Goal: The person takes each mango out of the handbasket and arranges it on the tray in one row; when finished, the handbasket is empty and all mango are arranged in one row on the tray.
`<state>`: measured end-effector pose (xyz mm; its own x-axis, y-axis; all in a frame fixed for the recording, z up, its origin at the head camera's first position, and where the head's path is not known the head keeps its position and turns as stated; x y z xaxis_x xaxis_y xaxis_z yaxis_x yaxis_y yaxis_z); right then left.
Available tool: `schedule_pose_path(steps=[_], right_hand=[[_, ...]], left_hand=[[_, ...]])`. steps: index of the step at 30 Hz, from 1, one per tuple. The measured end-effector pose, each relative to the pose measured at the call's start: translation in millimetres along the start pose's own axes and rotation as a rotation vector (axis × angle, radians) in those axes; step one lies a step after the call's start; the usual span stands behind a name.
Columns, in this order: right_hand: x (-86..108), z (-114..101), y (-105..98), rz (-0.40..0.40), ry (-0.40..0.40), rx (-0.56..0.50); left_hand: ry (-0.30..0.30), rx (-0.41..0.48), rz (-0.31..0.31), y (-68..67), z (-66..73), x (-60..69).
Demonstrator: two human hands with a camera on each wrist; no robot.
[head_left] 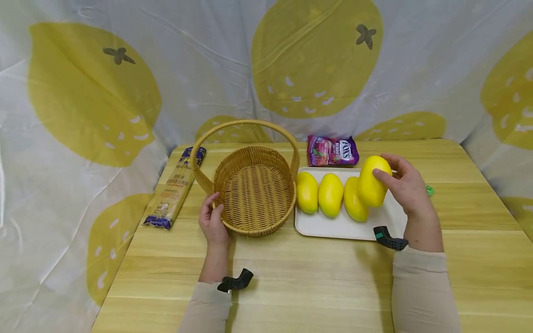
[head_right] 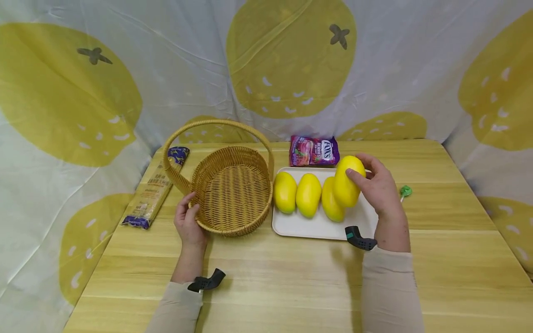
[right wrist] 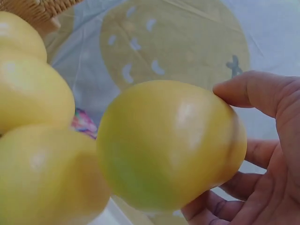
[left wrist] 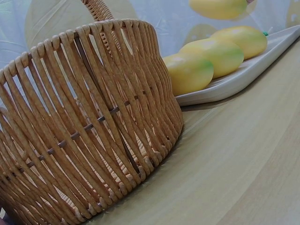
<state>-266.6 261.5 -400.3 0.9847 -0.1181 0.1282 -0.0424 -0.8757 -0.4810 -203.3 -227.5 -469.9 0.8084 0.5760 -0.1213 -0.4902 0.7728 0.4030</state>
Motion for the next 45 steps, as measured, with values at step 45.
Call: schedule_pose_path(steps=[45], right_hand=[[-9.8,78.7,-1.4,-0.249,0.225,0.136]], left_hand=[[0.019,-0.024,0.015,-1.3,0.2,0.3]])
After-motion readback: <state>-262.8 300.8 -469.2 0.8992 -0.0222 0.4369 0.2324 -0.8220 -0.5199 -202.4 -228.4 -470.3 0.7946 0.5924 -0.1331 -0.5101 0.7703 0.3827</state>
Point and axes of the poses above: each hand's wrist, its own x-axis away from the middle knuckle, its own y-axis out of the palm, z = x × y, the point moved 9 cm from there along -x, towards the middle knuckle, and after that the axes turned 1 degree about x, right-handed, at the moved point
